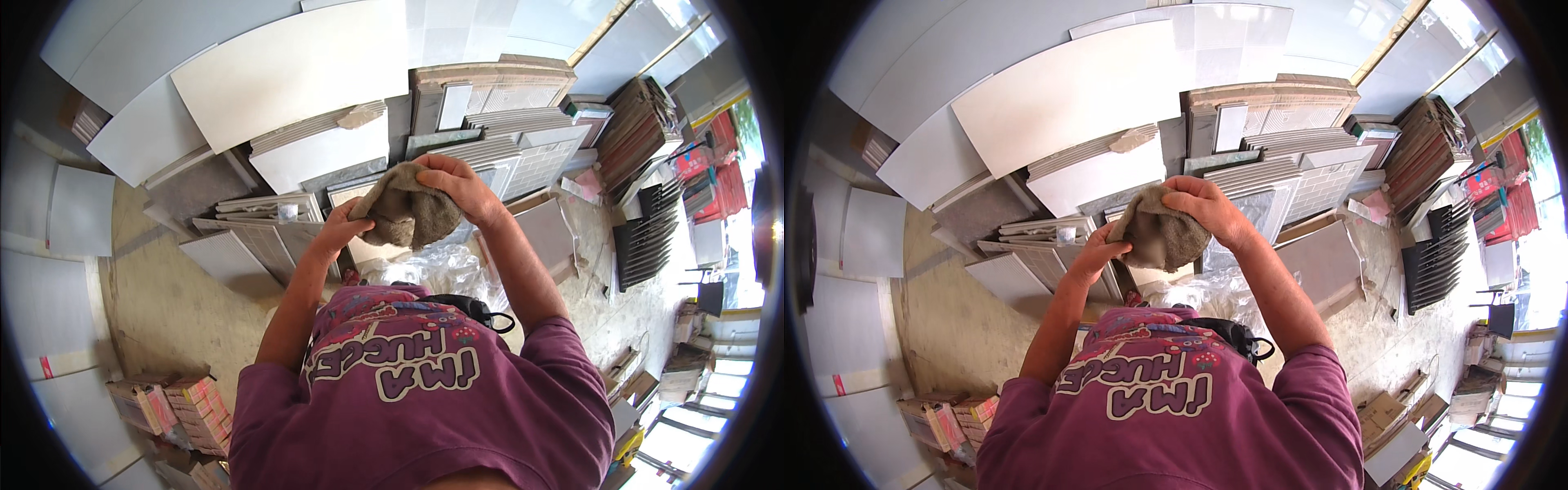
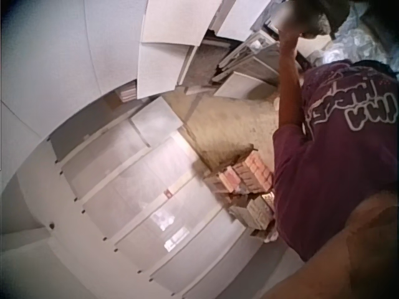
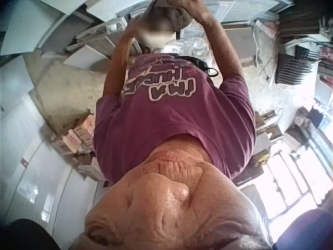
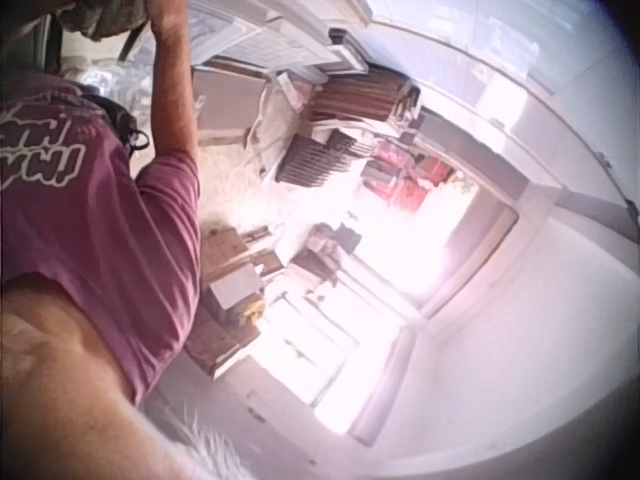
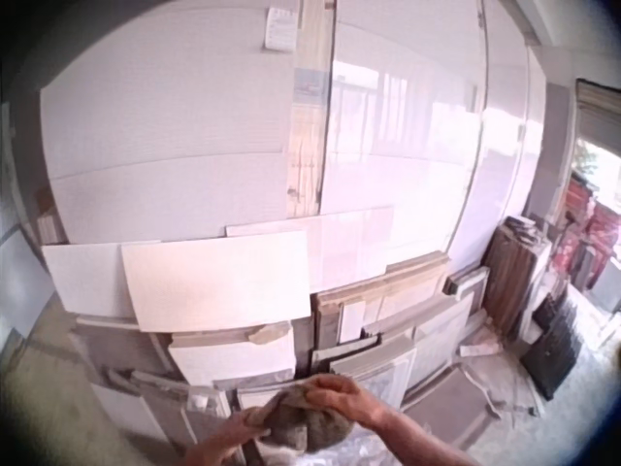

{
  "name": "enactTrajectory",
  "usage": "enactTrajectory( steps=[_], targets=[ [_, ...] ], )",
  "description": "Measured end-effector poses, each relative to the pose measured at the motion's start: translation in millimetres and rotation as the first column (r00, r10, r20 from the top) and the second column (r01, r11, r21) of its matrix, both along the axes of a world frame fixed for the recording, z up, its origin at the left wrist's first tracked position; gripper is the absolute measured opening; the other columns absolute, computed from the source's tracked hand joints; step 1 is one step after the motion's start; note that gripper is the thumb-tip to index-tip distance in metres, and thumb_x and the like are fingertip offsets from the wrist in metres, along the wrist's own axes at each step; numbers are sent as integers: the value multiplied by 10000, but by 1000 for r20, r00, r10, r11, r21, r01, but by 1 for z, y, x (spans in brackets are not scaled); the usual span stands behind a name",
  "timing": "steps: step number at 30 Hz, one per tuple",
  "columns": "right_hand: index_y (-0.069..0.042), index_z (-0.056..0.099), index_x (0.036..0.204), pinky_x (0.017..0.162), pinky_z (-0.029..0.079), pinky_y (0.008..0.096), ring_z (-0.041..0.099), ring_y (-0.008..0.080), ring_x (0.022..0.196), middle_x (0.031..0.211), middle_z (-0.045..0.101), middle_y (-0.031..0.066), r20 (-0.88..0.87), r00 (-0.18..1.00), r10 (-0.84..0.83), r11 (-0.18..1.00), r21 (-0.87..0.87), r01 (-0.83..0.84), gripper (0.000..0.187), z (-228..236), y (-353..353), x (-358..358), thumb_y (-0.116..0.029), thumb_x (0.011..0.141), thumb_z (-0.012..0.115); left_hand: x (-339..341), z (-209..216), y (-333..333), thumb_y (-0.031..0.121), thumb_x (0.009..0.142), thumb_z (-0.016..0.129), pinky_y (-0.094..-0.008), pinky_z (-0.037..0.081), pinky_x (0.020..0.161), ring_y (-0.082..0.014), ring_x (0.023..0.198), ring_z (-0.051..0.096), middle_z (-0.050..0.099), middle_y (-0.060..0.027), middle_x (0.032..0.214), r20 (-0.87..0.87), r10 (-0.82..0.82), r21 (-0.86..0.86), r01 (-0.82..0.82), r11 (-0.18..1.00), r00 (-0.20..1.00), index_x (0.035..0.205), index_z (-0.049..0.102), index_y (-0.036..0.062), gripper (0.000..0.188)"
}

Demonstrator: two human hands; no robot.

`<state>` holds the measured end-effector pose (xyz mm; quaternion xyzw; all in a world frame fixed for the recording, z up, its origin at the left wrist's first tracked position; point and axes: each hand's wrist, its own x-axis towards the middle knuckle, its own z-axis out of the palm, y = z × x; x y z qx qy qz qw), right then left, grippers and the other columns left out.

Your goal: The person cleans tiles by wiping them with a cloth.

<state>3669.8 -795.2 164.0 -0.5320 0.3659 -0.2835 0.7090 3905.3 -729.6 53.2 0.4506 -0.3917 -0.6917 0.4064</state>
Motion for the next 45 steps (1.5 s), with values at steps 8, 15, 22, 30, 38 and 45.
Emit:
enactTrajectory(
  steps=[8, 15, 22, 30, 38, 45],
  targets=[
    [-85, 661, 1042, 552, 376, 198, 410, 22, 610, 673, 536, -61, -365, 931, -23, 937, -333, -107, 222, -26, -24, -10, -164, 837, 637, 32, -37, -14, -19, 762, 611, -280, 463, 771, -136, 859, 586, 634, -44, 930, 492, 138, -290, 12, 957, 859, 1105, 581, 41, 349],
    [-77, 630, 1091, 713, 490, 296, 627, 174, 768, 854, 668, 79, -557, 808, -192, 848, -508, -148, 281, -12, -53, 4, -178, 829, 657, 74, -26, -48, 21, 809, 594, -306, 487, 702, -183, 789, 631, 664, -130, 845, 688, 258, -370, 21, 929, 678, 1026, 627, 2, 220],
    [-93, 625, 1078, 785, 497, 358, 646, 253, 896, 950, 681, 91, -628, 705, -330, 763, -617, -192, 247, -25, -125, 16, -148, 837, 608, 115, 14, -114, 107, 844, 605, -304, 488, 703, -184, 787, 652, 681, -125, 882, 730, 433, -488, -40, 872, 529, 1043, 629, 32, 213],
    [-110, 656, 1005, 755, 492, 372, 638, 255, 868, 907, 681, 82, -579, 618, -532, 691, -719, -80, 187, -2, -202, 50, -175, 834, 614, 146, 52, -221, 102, 811, 614, -396, 494, 711, -327, 845, 636, 657, -130, 881, 643, 654, -716, 11, 698, 399, 937, 610, 87, 126],
    [-230, 725, 894, 737, 480, 334, 623, 200, 851, 874, 644, 40, -410, 386, -826, 407, -909, -94, 126, -1, -278, 64, -207, 797, 648, 146, 96, -301, 147, 762, 674, -430, 464, 733, -295, 866, 583, 622, -64, 846, 576, 812, -729, 391, 561, -92, 857, 707, 180, 106],
    [-291, 699, 936, 755, 489, 346, 642, 224, 850, 807, 683, 26, -508, 299, -808, 573, -795, 198, 181, 16, -315, 87, -259, 804, 579, 139, 110, -349, 186, 803, 602, -405, 517, 729, -304, 843, 653, 687, -113, 890, 720, 685, -689, 3, 724, 110, 950, 704, 168, 181]
  ],
)
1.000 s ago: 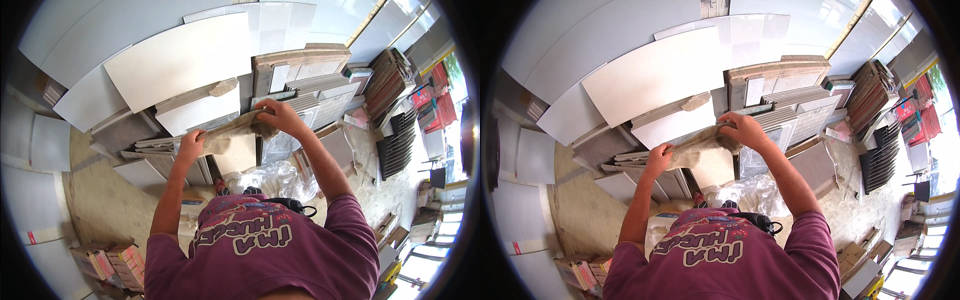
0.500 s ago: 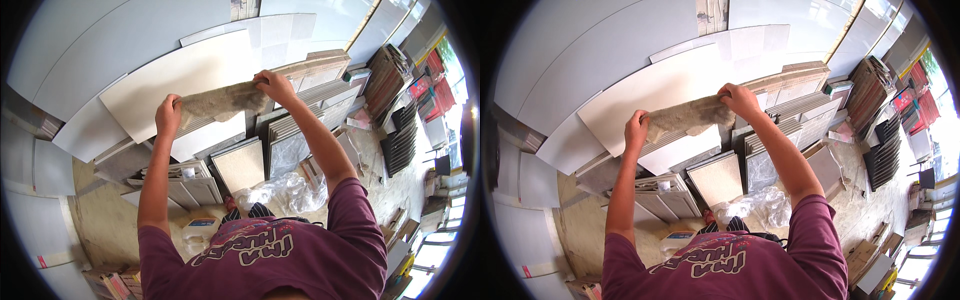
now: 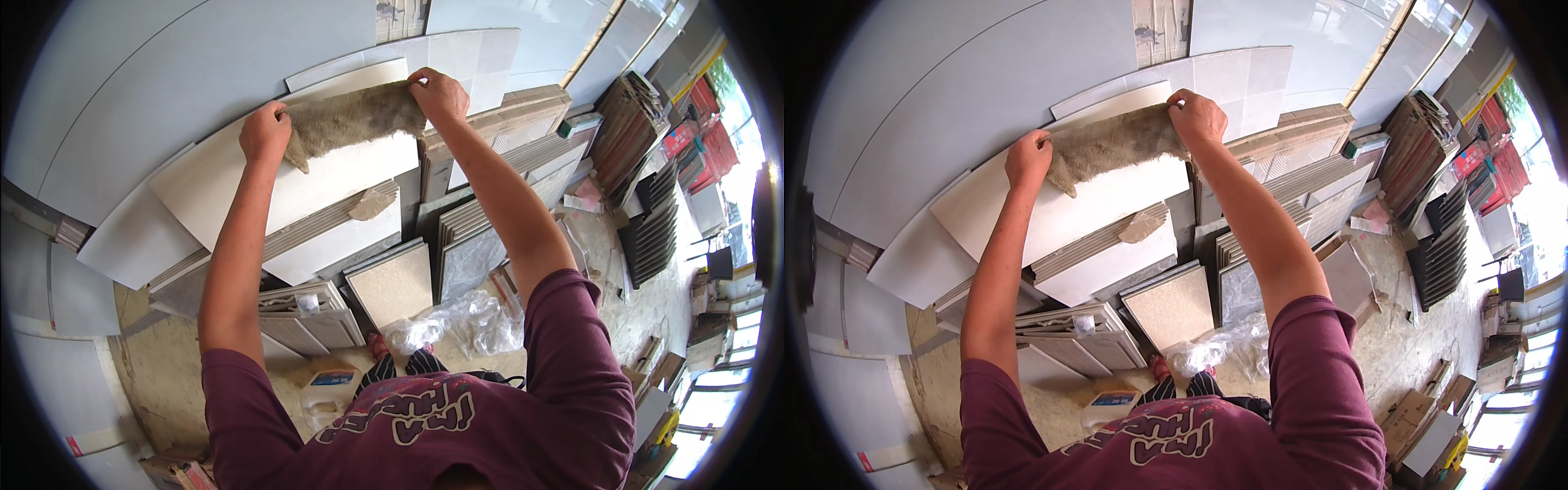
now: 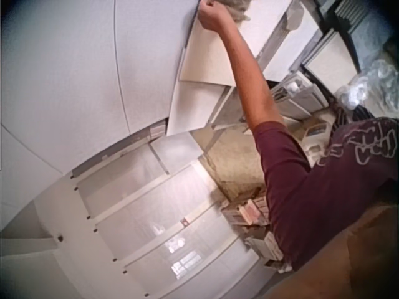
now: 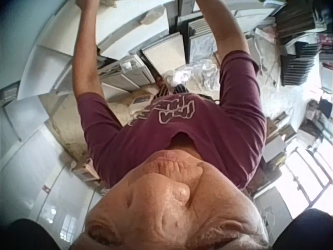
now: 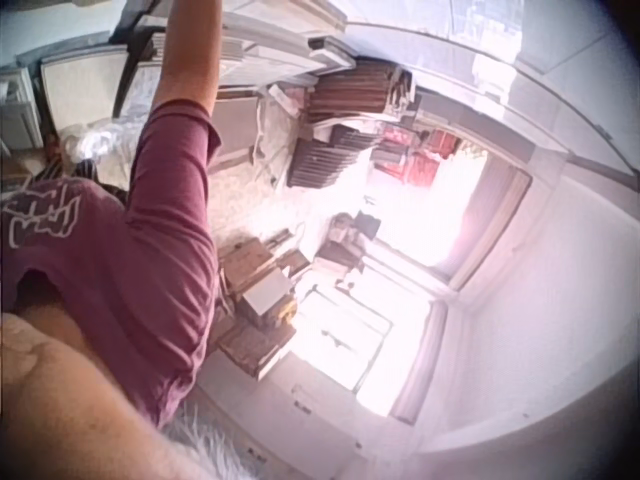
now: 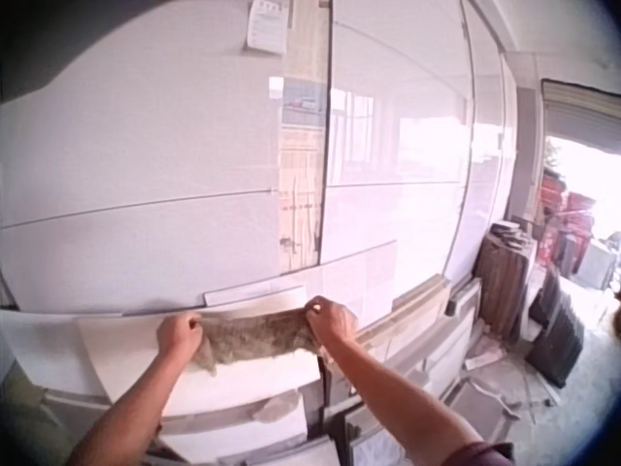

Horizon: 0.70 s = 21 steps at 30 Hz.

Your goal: The person cleans tiles by wiping them with a cloth.

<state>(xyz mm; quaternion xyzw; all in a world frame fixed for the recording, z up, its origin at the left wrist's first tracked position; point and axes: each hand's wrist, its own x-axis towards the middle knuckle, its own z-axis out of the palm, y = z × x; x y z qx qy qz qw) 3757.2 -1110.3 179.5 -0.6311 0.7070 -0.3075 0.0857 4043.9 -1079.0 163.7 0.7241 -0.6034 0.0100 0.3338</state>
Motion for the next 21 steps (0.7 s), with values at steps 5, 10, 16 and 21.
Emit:
enactTrajectory(
  steps=[5, 10, 16, 21],
  targets=[
    [-199, 685, 992, 765, 498, 358, 642, 241, 907, 919, 697, 46, 146, 989, 34, 992, -125, -16, 216, -4, -25, 6, -220, 828, 545, -2, -11, -29, 160, 816, 586, -416, 496, 761, -321, 887, 623, 664, -128, 931, -106, -29, -137, 14, 991, 994, 1018, 664, 116, 220],
    [-159, 641, 1101, 814, 498, 381, 641, 276, 906, 917, 691, 91, 267, 960, 88, 981, -191, -36, 271, -22, -53, 14, -155, 850, 539, -13, -39, -35, 82, 785, 615, -418, 437, 865, -333, 1017, 517, 558, -138, 1106, 61, -33, -330, 51, 942, 998, 1206, 528, 78, 430],
    [-111, 459, 1296, 939, 455, 393, 554, 329, 1100, 1198, 548, 151, 230, 939, 256, 898, -415, -143, 460, -75, -62, 19, -48, 847, 534, -25, -62, -13, 39, 763, 635, -421, 350, 1003, -336, 1178, 387, 324, -119, 1426, 368, -80, -337, 213, 917, 926, 1321, 432, 70, 594],
    [-119, 389, 1340, 1016, 409, 389, 410, 342, 1258, 1396, 374, 145, 135, 949, 284, 875, -442, -199, 531, -88, -49, 30, -17, 835, 515, -29, -77, 0, 127, 797, 648, -456, 277, 1078, -378, 1281, 281, 168, -125, 1532, 457, -137, -206, 254, 945, 879, 1422, 331, 74, 703]
  ],
)
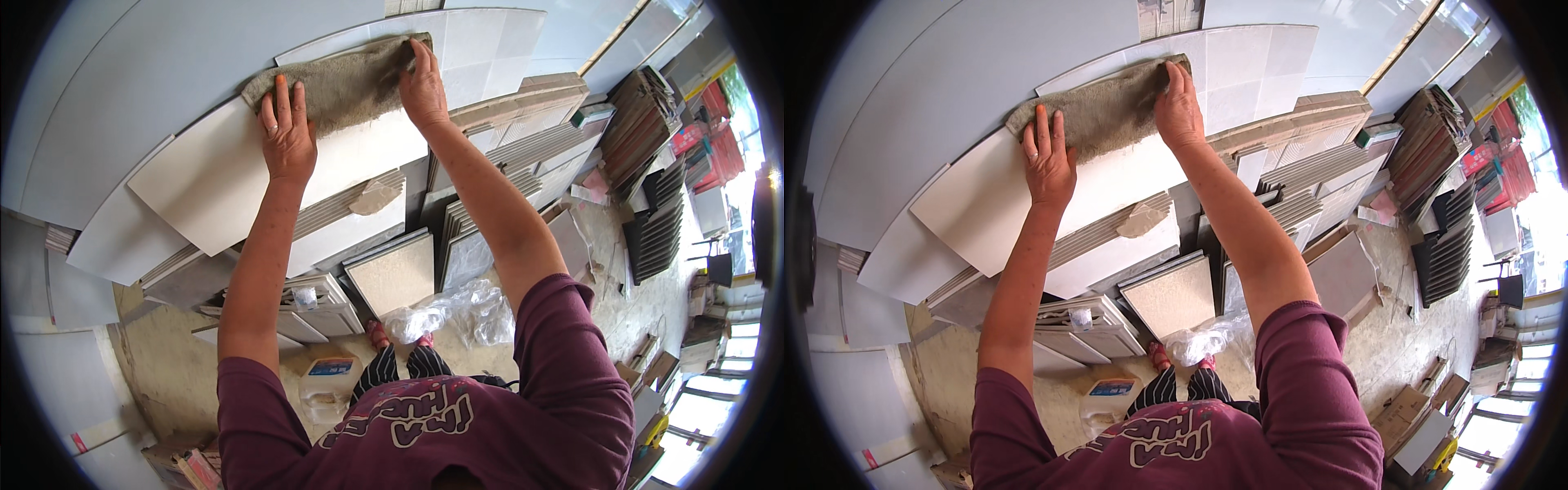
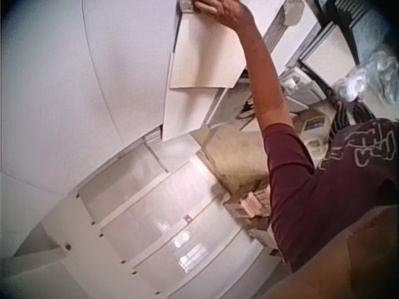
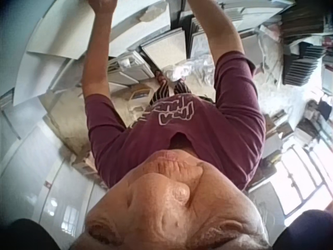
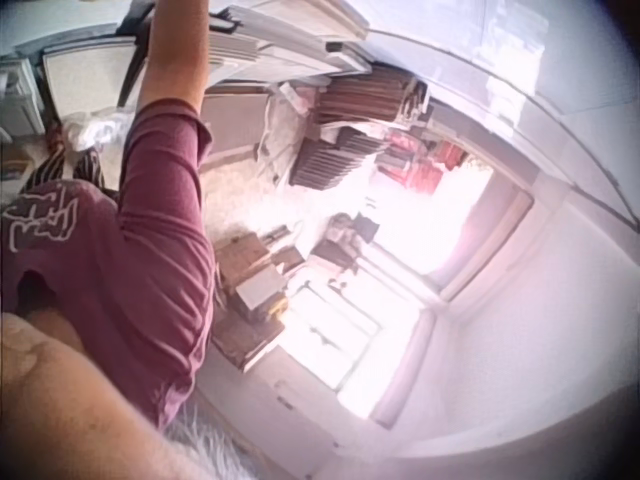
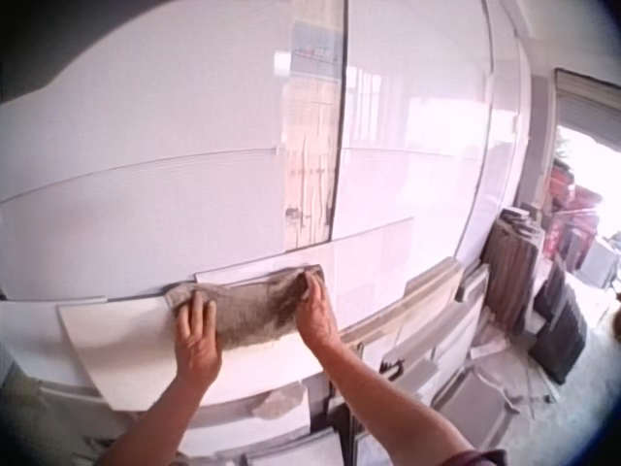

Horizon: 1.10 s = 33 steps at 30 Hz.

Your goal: The person cleans tiles by wiping them with a cloth.

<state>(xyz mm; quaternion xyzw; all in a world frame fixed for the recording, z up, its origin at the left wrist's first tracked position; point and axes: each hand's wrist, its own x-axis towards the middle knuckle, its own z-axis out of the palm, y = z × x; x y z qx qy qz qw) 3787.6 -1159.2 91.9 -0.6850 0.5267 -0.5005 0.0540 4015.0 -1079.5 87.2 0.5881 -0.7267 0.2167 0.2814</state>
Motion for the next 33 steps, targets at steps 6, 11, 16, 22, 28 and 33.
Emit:
enactTrajectory(
  steps=[6, 11, 16, 22, 28, 33],
  targets=[
    [-224, 365, 1392, 1048, 372, 419, 261, 397, 1350, 1501, 216, 180, -286, 957, -49, 998, -58, 33, 608, -9, 1, 12, -205, 839, 617, -1, -10, 5, 222, 817, 650, -511, 182, 1112, -401, 1374, 159, 143, -168, 1535, 14, -3, 51, 2, 999, 1000, 1453, 302, 126, 731],
    [-250, 308, 1442, 1091, 277, 464, 212, 437, 1358, 1508, 139, 231, -347, 935, -77, 996, -74, 54, 665, -24, 3, 16, -282, 848, 605, 3, -17, 7, 275, 812, 663, -507, 181, 1114, -388, 1378, 171, 157, -167, 1533, 45, 17, 54, -20, 998, 999, 1450, 320, 172, 732],
    [-219, 292, 1452, 1087, 269, 484, 200, 472, 1349, 1498, 129, 262, -347, 934, -81, 996, -58, 65, 658, -40, 9, 18, -297, 868, 585, 4, -32, 16, 279, 797, 680, -491, 195, 1115, -378, 1383, 172, 172, -160, 1531, 64, 29, 95, -35, 995, 998, 1453, 317, 189, 754],
    [-184, 276, 1454, 1085, 268, 491, 179, 487, 1351, 1494, 117, 277, -347, 935, -69, 996, 25, 83, 660, -69, 30, 16, -280, 876, 579, 4, -57, 36, 271, 783, 697, -477, 205, 1118, -368, 1385, 174, 181, -152, 1528, 69, 17, 168, -29, 985, 997, 1450, 318, 197, 771],
    [-180, 279, 1452, 1093, 283, 468, 157, 475, 1362, 1507, 67, 258, -286, 958, -8, 978, 198, 67, 707, -100, 61, 19, -234, 841, 631, 9, -89, 60, 303, 787, 695, -437, 172, 1150, -338, 1416, 117, 103, -133, 1549, 122, 36, 316, -73, 946, 992, 1467, 268, 222, 807],
    [-215, 243, 1467, 1033, 386, 438, 138, 442, 1384, 1527, 45, 222, -307, 952, -3, 959, 268, 89, 746, -107, 75, 30, -249, 841, 648, 19, -103, 75, 370, 822, 648, -433, 128, 1163, -324, 1429, 57, 60, -118, 1558, 163, 64, 381, -123, 916, 985, 1478, 237, 218, 788]
  ],
)
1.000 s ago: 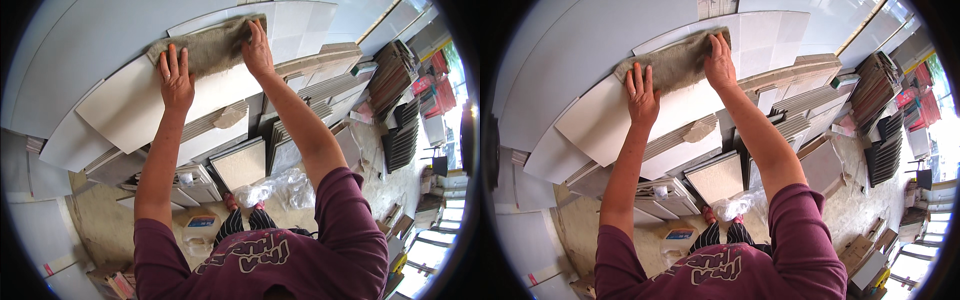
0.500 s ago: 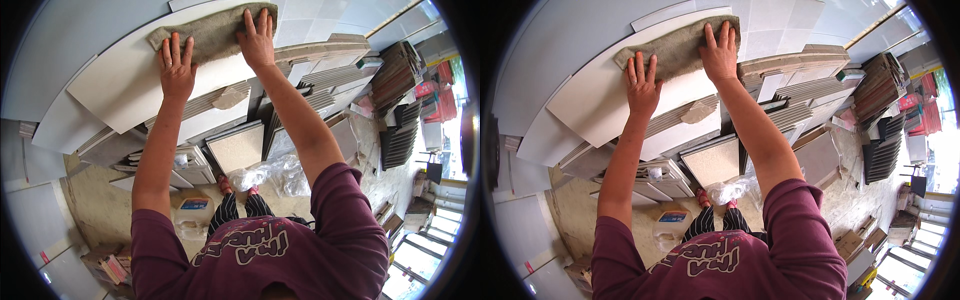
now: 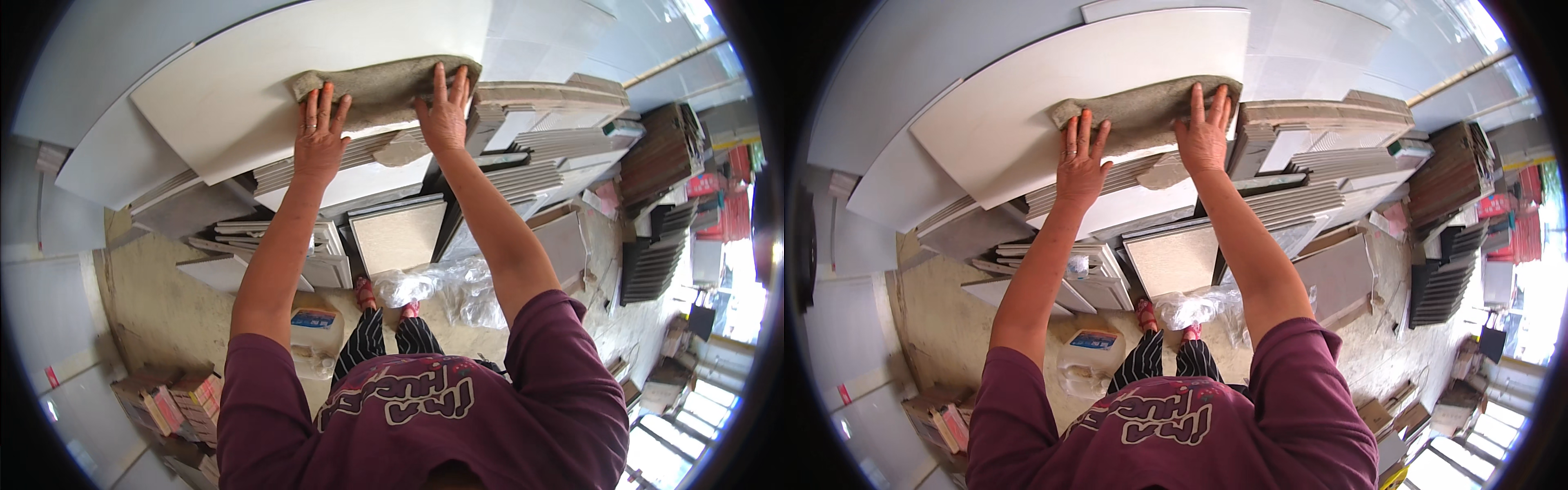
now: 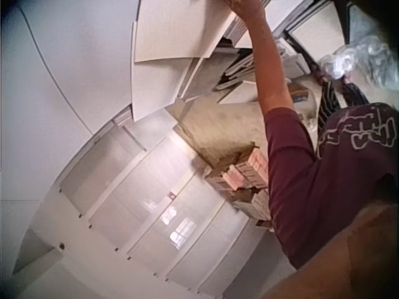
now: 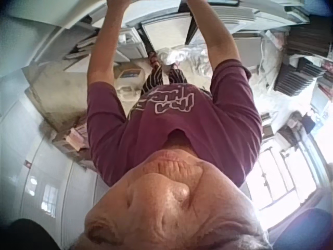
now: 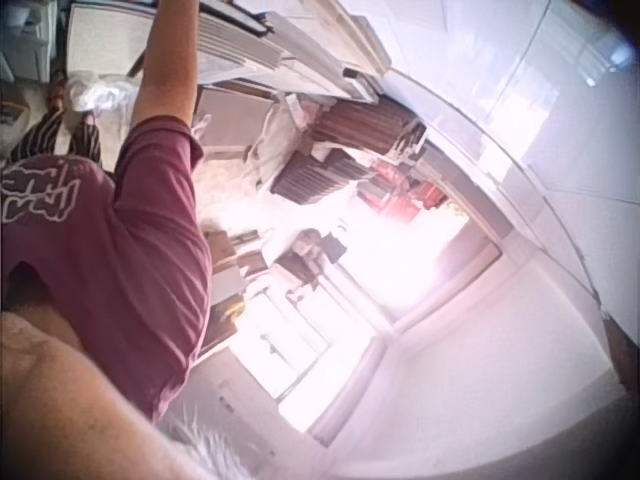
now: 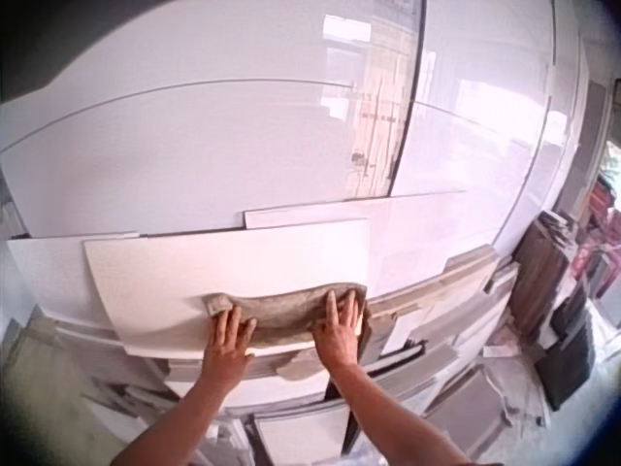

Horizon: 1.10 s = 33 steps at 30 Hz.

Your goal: The person cleans tiles by wiping them with a cloth.

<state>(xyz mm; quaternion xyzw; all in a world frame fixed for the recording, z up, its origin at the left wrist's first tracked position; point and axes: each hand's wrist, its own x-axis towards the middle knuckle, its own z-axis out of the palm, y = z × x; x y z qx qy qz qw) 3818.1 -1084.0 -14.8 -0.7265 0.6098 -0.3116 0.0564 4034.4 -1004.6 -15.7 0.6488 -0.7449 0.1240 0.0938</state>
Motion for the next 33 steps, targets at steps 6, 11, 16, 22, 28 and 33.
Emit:
enactTrajectory(
  steps=[6, 11, 16, 22, 28, 33],
  targets=[
    [-224, 258, 1459, 966, 468, 416, 195, 412, 1379, 1530, 74, 194, -68, 995, 79, 996, -38, -82, 699, 0, 16, 13, -210, 859, 618, 22, 2, 16, 384, 833, 636, -423, 152, 1167, -276, 1434, 24, 42, -83, 1563, -49, 66, 38, -65, 997, 997, 1475, 246, 224, 769],
    [-179, 311, 1430, 1046, 387, 440, 226, 414, 1368, 1516, 150, 191, -37, 976, 213, 968, -131, -216, 667, 14, 23, 48, -127, 836, 610, 67, 20, 24, 303, 792, 700, -465, 198, 1140, -363, 1408, 118, 91, -167, 1541, -144, 52, -120, -70, 990, 988, 1462, 271, 158, 809],
    [-145, 409, 1368, 1057, 358, 446, 274, 413, 1344, 1487, 256, 171, -48, 927, 373, 880, -298, -370, 653, 48, 16, 100, -57, 765, 644, 127, 62, 12, 326, 796, 701, -492, 194, 1130, -403, 1391, 153, 112, -206, 1530, -90, 173, -259, -190, 947, 981, 1453, 282, 135, 803],
    [-139, 548, 1259, 1073, 312, 494, 308, 428, 1308, 1458, 318, 159, -99, 908, 408, 809, -422, -409, 497, 78, 15, 171, -93, 766, 588, 194, 75, 20, 408, 845, 638, -498, 180, 1125, -415, 1390, 145, 81, -214, 1532, -54, 234, -361, -238, 902, 971, 1471, 218, 118, 808],
    [-177, 589, 1217, 1060, 315, 491, 321, 357, 1323, 1455, 335, 94, -217, 840, 497, 761, -355, -543, 465, 42, 35, 188, -58, 768, 559, 190, 0, 57, 406, 871, 605, -535, 202, 1096, -507, 1356, 135, 41, -313, 1496, -261, 273, -352, -354, 866, 926, 1457, 182, 18, 821],
    [-146, 600, 1189, 1070, 321, 470, 313, 305, 1337, 1456, 331, 66, -231, 800, 554, 752, -275, -599, 448, 10, 52, 178, -37, 757, 554, 165, -47, 65, 404, 842, 652, -530, 105, 1117, -506, 1377, 40, -18, -387, 1461, -467, 279, -255, -431, 866, 839, 1442, 112, -47, 925]
  ],
)
